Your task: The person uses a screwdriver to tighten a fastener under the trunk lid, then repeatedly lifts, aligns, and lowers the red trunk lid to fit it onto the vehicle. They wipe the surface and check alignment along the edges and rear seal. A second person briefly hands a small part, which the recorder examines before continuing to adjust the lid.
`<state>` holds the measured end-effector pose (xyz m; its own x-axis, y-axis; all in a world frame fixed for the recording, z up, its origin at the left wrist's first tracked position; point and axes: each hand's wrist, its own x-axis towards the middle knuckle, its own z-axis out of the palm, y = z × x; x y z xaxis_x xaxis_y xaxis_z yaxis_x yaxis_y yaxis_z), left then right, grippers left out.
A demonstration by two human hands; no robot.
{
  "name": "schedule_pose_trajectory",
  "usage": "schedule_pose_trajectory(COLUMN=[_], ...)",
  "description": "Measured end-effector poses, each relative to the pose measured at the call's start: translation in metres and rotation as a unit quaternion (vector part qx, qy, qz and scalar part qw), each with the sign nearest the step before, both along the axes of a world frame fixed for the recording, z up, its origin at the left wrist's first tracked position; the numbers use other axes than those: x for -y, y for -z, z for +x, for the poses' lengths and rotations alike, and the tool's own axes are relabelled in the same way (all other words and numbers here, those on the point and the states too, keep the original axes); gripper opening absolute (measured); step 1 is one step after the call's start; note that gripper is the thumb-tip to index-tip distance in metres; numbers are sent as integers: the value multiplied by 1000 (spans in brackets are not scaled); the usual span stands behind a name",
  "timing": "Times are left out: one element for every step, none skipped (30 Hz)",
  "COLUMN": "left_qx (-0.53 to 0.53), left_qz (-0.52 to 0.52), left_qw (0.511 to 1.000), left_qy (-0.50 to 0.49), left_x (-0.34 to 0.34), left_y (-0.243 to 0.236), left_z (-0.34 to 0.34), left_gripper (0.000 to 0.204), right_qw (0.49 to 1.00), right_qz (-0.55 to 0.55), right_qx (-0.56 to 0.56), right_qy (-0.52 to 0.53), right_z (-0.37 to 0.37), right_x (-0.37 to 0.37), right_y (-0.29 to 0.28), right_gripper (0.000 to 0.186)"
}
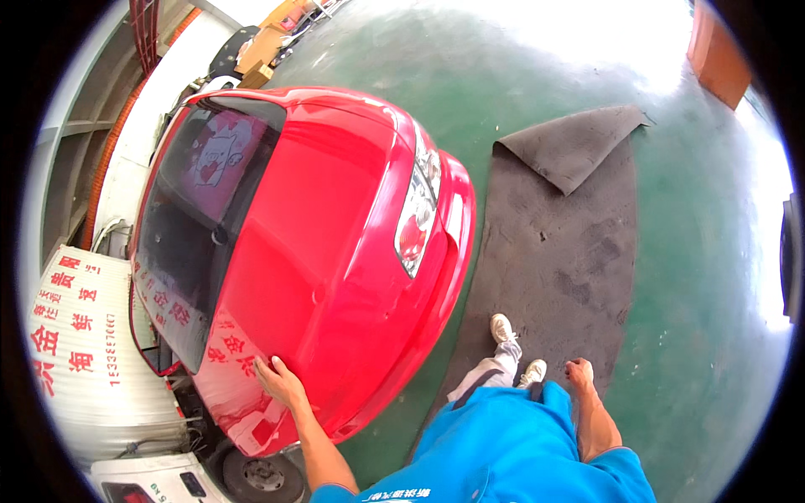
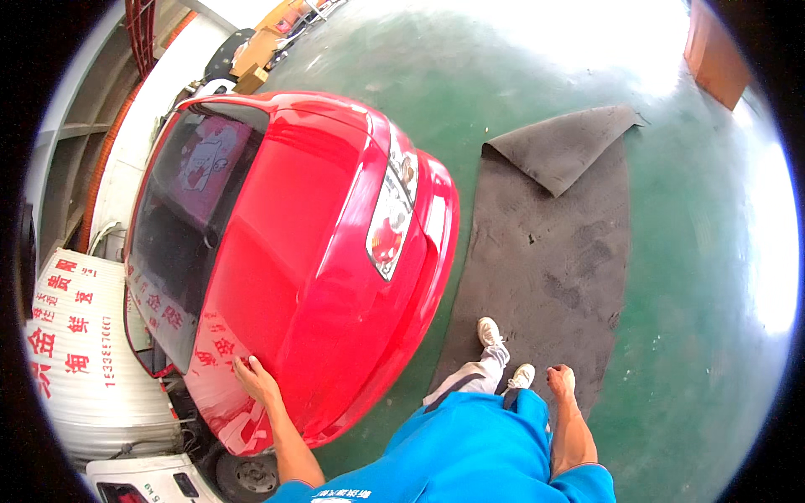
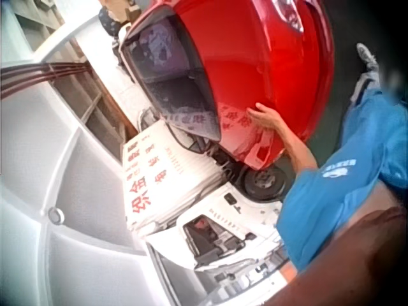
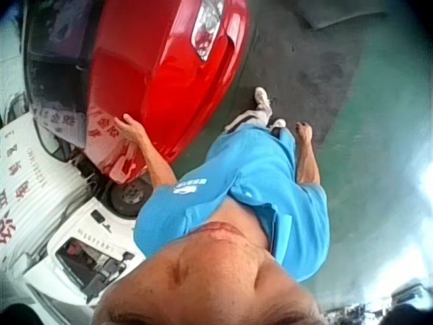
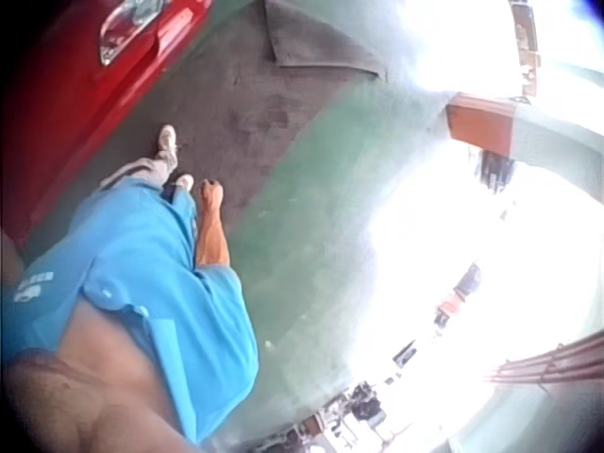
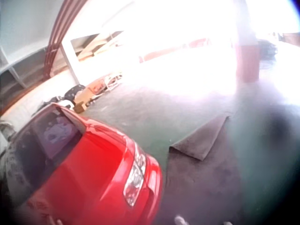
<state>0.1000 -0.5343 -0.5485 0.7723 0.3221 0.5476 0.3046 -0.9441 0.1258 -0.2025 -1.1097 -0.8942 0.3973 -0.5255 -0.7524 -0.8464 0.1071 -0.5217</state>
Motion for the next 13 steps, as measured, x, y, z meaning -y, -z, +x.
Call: schedule_pose_trajectory(left_qx=[10,15,13,-3,-20,-21,-42,-79,-116,-138,-158,-178,-209], left_qz=[-9,-40,-60,-43,-34,-13,11,6,23,46,69,93,120], left_qw=[999,995,988,981,965,945,919,900,884,873,859,845,836], left_qy=[36,85,143,187,259,326,392,430,451,466,482,496,493], left_x=[30,69,103,135,169,192,221,249,266,281,297,310,320], left_y=[-11,-21,-29,-35,-42,-39,-38,-39,-37,-32,-25,-20,-16], left_z=[11,28,48,73,96,123,150,173,194,216,238,260,280], left_gripper=[55,54,55,56,59,63,66,69,73,75,76,78,85], right_qw=[1000,999,998,996,994,992,990,996,997,995,994,992,990], right_qz=[-14,-32,-51,-73,-92,-104,-115,-90,-68,-47,-53,-57,-60], right_qx=[-5,-9,-25,-30,-41,-51,-64,-13,22,57,75,93,112], right_qy=[-5,-12,-41,-46,-51,-58,-57,4,34,66,63,59,55], right_z=[7,13,22,37,50,65,74,88,109,126,136,147,159], right_x=[6,18,30,46,62,72,81,89,92,96,98,102,106], right_y=[-5,-7,-9,-10,-10,-10,-11,-9,-18,-29,-33,-34,-34], right_gripper=[31,31,32,32,32,32,33,33,33,33,34,34,34])
